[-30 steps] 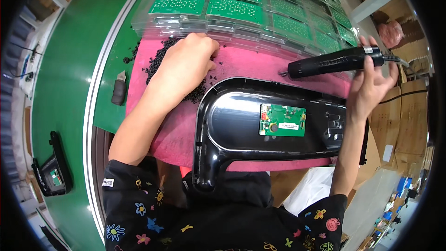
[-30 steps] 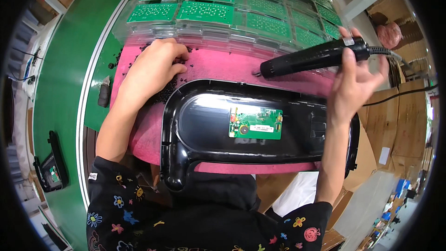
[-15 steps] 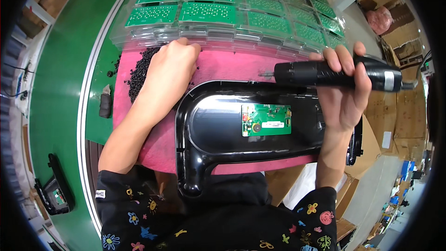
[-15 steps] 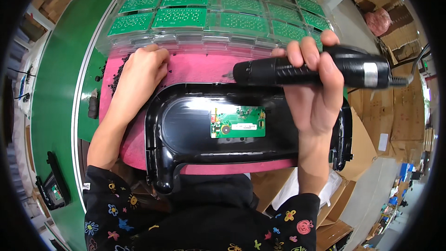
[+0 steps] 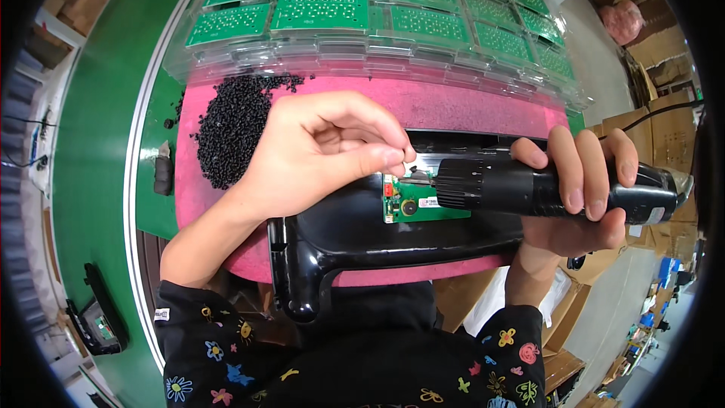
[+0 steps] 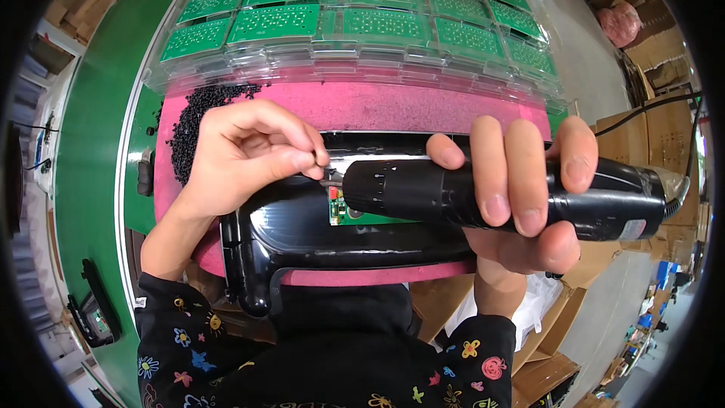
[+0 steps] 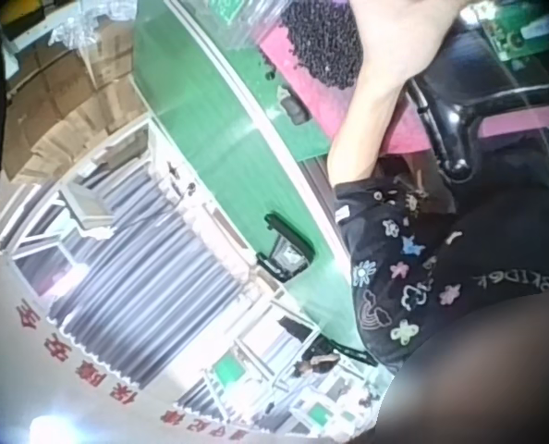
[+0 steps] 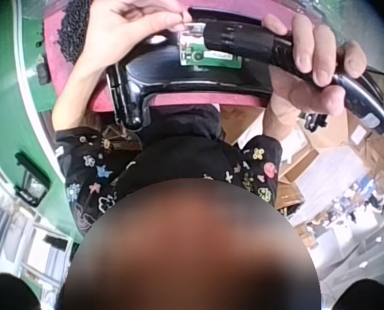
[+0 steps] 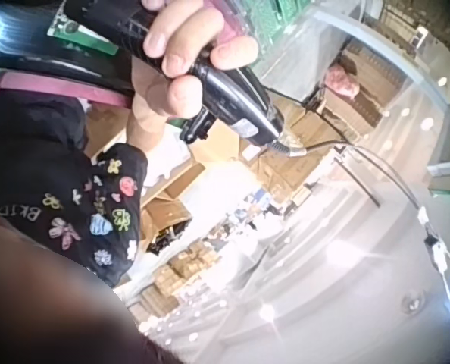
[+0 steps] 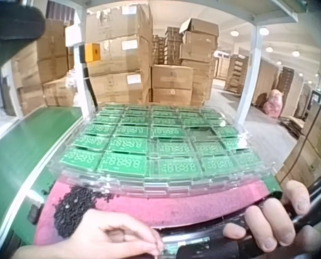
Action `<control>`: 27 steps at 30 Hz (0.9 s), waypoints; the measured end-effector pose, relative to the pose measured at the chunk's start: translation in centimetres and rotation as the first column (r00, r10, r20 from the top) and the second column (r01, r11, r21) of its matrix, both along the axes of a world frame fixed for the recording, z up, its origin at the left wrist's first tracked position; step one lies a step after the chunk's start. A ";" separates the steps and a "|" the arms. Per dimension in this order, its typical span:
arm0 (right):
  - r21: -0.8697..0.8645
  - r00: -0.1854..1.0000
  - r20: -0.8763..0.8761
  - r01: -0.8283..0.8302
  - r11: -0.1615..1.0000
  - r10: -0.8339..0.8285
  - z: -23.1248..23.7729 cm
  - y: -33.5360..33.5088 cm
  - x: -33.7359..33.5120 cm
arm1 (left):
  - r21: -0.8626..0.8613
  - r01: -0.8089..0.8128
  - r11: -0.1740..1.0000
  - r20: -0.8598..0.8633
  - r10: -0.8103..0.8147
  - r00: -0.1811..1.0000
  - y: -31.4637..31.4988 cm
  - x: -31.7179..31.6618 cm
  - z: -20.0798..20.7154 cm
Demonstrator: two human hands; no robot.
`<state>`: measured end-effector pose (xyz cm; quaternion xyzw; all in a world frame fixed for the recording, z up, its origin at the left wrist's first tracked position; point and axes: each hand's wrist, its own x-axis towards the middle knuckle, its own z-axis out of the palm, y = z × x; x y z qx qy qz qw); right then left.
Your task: The recorder is assembling electronic circuit boards into plastic housings using an electric screwdriver.
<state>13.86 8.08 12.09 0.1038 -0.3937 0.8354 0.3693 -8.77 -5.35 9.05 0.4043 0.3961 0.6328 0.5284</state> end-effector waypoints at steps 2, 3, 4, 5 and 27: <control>0.000 0.999 0.015 0.031 1.000 -0.031 0.4 -0.2 0.0 | 0.019 -0.011 1.000 -0.013 0.011 1.000 0.0 -0.2 0.5; -0.021 0.998 0.005 0.059 0.998 -0.059 0.6 -0.5 -0.3 | 0.015 -0.042 0.999 -0.110 0.043 0.993 -0.1 -0.2 0.5; -0.042 0.996 -0.004 0.087 0.995 -0.087 0.7 -0.8 -0.6 | 0.014 -0.074 0.997 -0.206 0.075 0.976 -0.3 -0.2 0.5; -0.052 0.994 -0.002 0.108 0.993 -0.108 0.9 -1.1 -0.6 | 0.037 -0.065 0.997 -0.260 0.072 0.963 -0.3 -0.1 0.3; 0.280 0.997 0.074 -0.032 0.959 0.012 0.8 -0.8 -1.3 | 0.187 0.039 0.982 -0.753 0.117 0.647 -0.3 -0.2 -0.2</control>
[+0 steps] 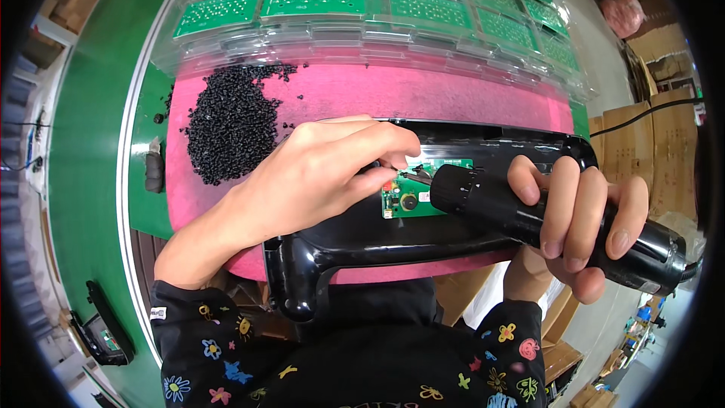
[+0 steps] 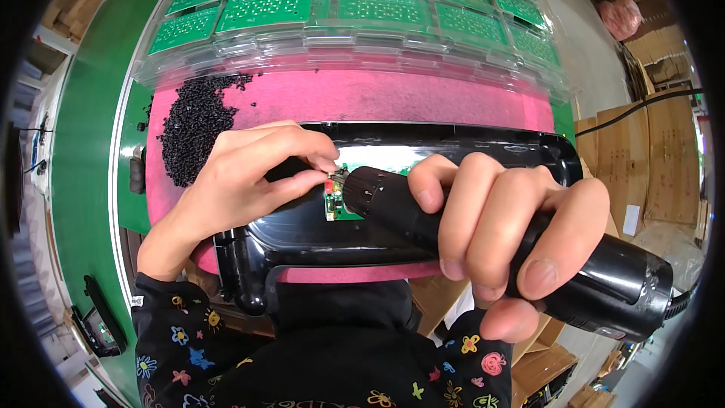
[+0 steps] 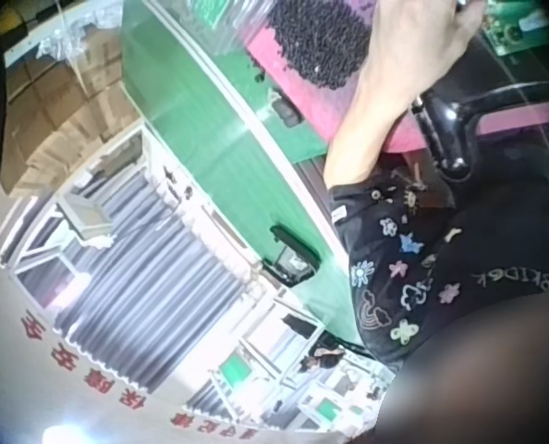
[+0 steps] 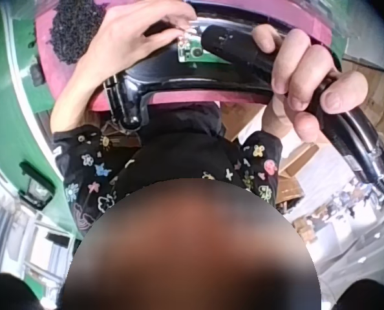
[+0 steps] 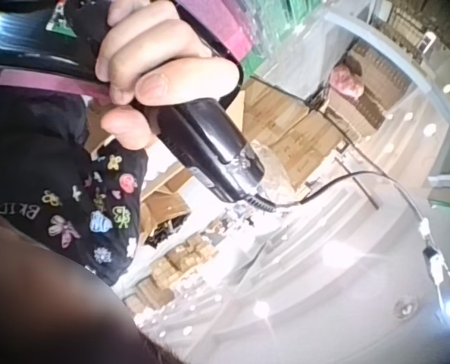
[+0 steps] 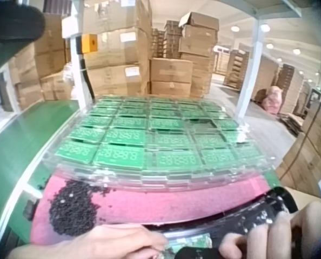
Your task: The recorder is assembling electronic circuit boards into plastic housings using an electric screwdriver.
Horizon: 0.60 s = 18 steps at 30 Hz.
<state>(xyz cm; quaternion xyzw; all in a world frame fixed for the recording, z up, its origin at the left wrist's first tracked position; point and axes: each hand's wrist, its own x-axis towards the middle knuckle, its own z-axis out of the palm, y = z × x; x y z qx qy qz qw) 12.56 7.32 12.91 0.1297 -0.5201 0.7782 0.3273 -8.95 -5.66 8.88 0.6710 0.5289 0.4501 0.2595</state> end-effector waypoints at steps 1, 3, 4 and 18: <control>0.000 1.000 0.006 0.004 1.000 -0.004 0.0 -0.1 -0.1 | 0.000 0.004 1.000 0.006 -0.004 1.000 0.0 -0.1 -0.2; -0.077 0.994 -0.050 0.098 0.992 -0.102 0.6 -0.4 0.3 | 0.004 -0.015 1.000 -0.036 0.015 0.999 0.3 0.0 -0.2; -0.098 0.990 -0.046 0.126 0.987 -0.131 1.1 -0.5 0.6 | 0.008 -0.015 1.000 -0.027 0.015 1.000 0.5 0.1 0.0; 0.090 0.848 0.267 0.450 0.888 -0.457 1.4 1.2 1.2 | -0.057 0.011 0.998 -0.110 -0.017 0.994 0.0 0.0 0.4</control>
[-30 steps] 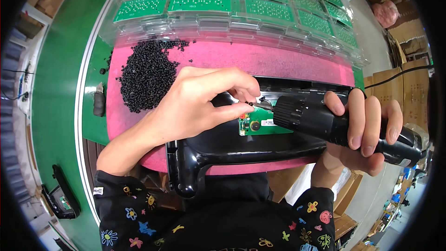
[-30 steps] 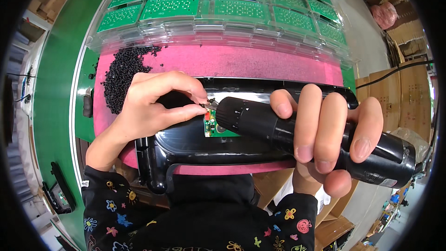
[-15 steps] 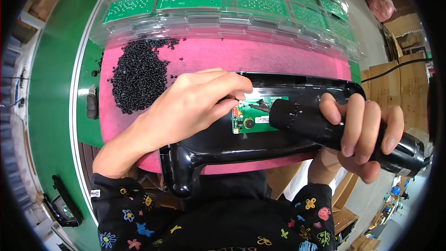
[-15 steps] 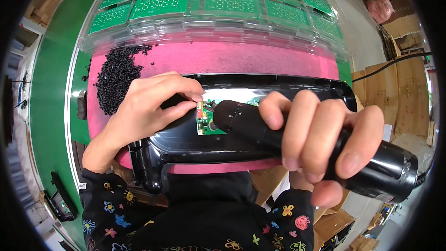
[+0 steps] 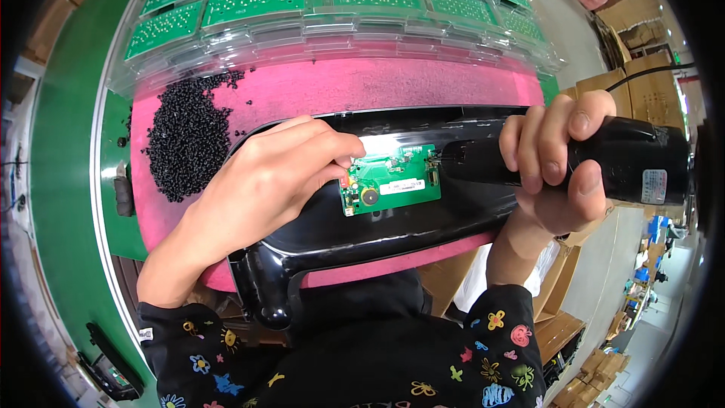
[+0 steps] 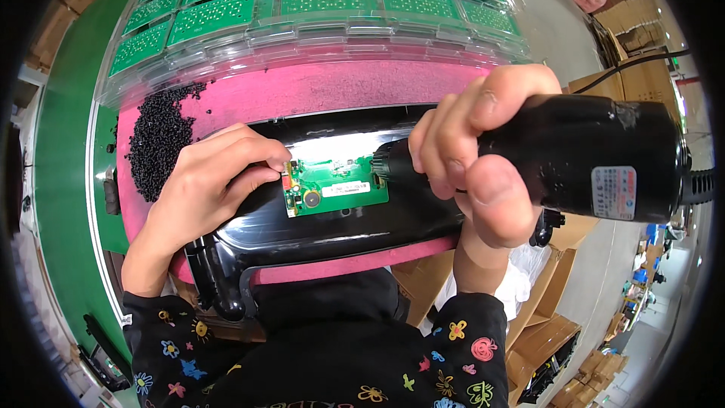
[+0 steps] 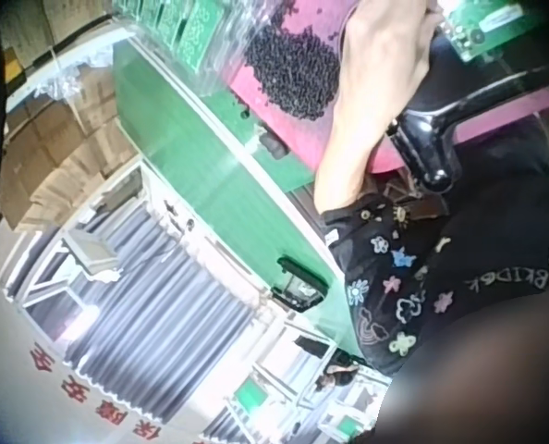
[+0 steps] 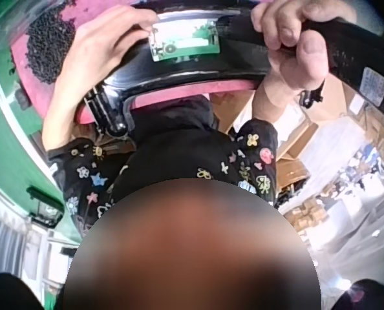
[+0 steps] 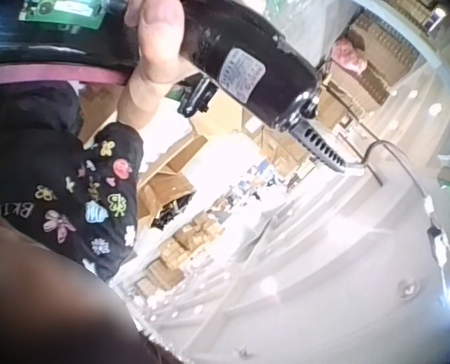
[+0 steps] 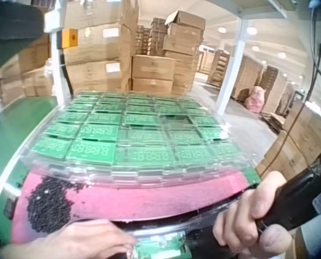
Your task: The recorder is assembling electronic circuit boards into plastic housings using an electric screwdriver.
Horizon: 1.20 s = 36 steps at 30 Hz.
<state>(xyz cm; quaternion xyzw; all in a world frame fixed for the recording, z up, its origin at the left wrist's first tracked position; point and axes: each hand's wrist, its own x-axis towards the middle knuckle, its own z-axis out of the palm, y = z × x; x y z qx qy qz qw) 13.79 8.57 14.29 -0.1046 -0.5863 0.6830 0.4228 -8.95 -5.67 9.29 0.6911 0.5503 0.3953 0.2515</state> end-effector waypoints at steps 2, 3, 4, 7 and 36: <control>-0.004 1.000 -0.002 0.016 1.000 -0.016 0.0 -0.3 0.2 | 0.008 0.046 0.999 -0.039 -0.045 0.998 0.0 0.4 -0.2; 0.005 1.000 -0.008 0.016 1.000 -0.016 -0.3 -0.4 0.3 | 0.016 0.046 0.999 -0.045 -0.045 0.998 -0.1 0.6 -0.3; 0.048 0.999 0.029 0.027 0.998 -0.029 -0.6 -0.5 0.5 | 0.012 0.063 0.998 -0.098 -0.062 0.993 -0.2 0.8 -0.4; 0.083 0.994 0.082 0.059 0.995 -0.066 -0.7 -0.9 0.4 | -0.028 0.094 0.995 -0.207 -0.098 0.973 -0.6 1.1 0.0; 0.090 0.963 -0.222 -0.134 0.987 0.151 2.8 -2.5 -0.7 | -0.077 0.131 0.988 0.142 -0.119 0.983 -0.7 0.5 0.2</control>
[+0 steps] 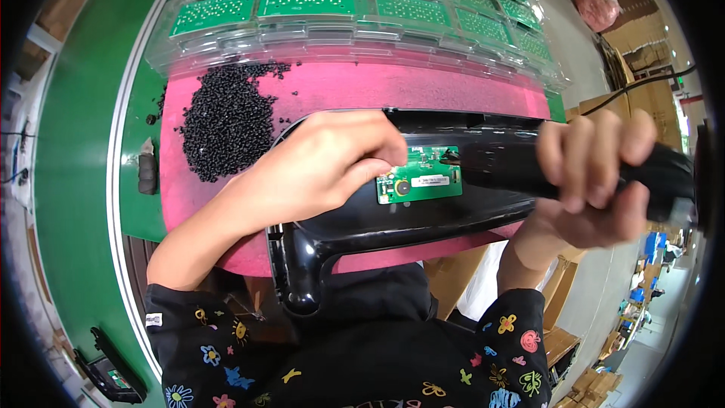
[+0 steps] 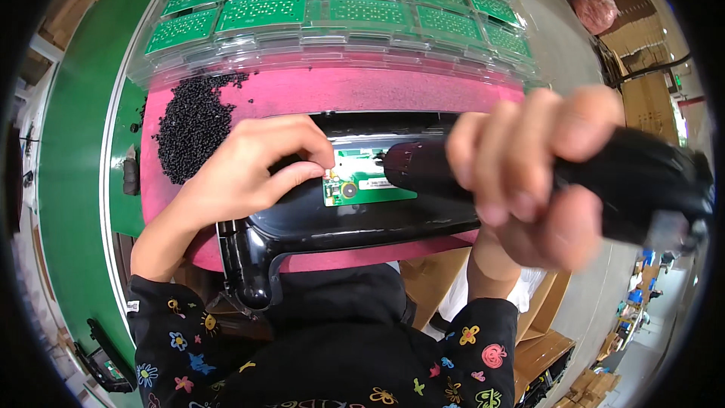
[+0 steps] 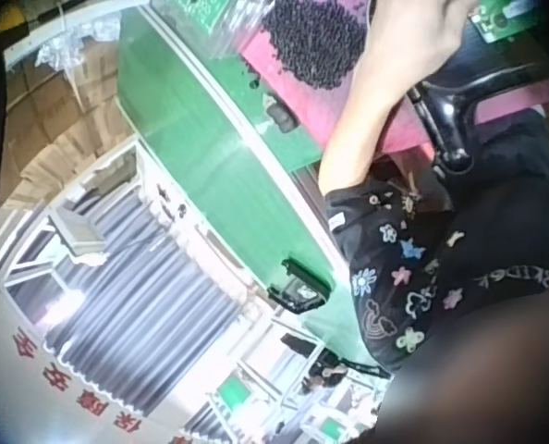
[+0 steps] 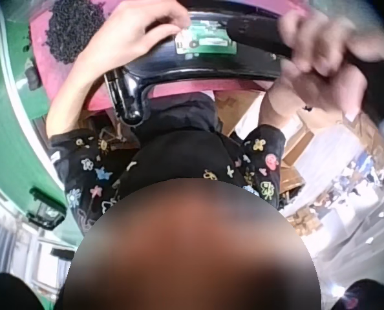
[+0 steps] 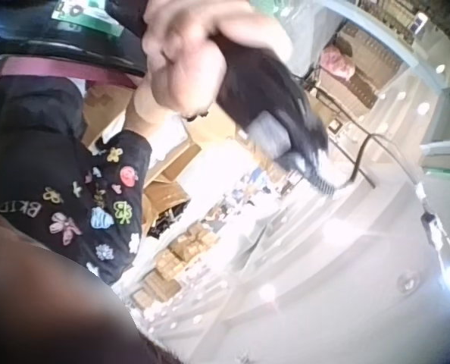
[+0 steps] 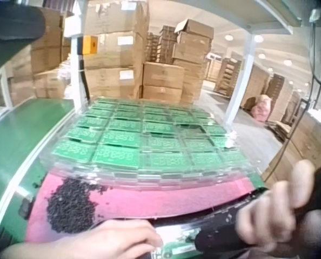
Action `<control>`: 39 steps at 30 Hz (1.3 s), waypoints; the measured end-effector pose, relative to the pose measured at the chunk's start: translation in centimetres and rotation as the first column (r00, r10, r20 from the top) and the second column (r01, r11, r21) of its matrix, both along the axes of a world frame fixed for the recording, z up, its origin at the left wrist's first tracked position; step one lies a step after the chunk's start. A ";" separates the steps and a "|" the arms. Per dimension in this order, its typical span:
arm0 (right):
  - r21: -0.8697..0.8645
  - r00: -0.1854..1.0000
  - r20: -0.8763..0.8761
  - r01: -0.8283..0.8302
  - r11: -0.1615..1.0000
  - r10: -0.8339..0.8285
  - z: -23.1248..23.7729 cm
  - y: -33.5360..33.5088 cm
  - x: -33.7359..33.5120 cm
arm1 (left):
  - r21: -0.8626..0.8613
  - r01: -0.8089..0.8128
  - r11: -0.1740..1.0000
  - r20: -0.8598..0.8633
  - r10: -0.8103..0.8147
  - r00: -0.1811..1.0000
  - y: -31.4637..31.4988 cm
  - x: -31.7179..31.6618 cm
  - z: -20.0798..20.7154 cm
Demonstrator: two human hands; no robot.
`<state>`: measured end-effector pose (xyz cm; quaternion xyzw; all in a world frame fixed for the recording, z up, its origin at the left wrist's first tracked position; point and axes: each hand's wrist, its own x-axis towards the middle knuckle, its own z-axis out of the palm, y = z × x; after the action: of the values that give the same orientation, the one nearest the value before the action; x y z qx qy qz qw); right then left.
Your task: The recorder is assembling electronic circuit boards into plastic housings using an electric screwdriver.
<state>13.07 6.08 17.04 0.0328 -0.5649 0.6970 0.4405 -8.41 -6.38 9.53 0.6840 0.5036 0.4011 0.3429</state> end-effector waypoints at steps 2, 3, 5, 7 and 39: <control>-0.039 0.985 -0.173 0.016 0.999 -0.023 1.5 -1.0 -0.2 | -0.314 0.126 0.941 0.566 0.079 0.821 0.2 -0.3 1.6; -0.051 0.970 -0.243 0.015 0.999 -0.026 1.8 -1.2 -0.3 | -0.314 0.121 0.942 0.562 0.082 0.823 0.2 -0.5 1.5; -0.054 0.943 -0.330 0.013 0.998 -0.030 2.0 -1.9 -1.4 | -0.257 0.250 0.934 0.819 0.073 0.569 0.2 -0.8 0.7; -0.058 0.933 -0.359 -0.018 0.998 -0.004 1.6 -2.0 -1.5 | -0.257 0.266 0.929 0.839 0.078 0.538 0.2 -0.9 0.3; -0.068 0.906 -0.421 -0.074 0.995 0.038 -0.5 -1.6 -1.1 | -0.263 0.309 0.914 0.895 0.111 0.433 0.3 0.0 0.2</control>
<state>11.94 4.47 16.53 0.1795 -0.4269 0.7088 0.5321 -8.39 -6.06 9.74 0.3126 0.2714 0.5713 0.7087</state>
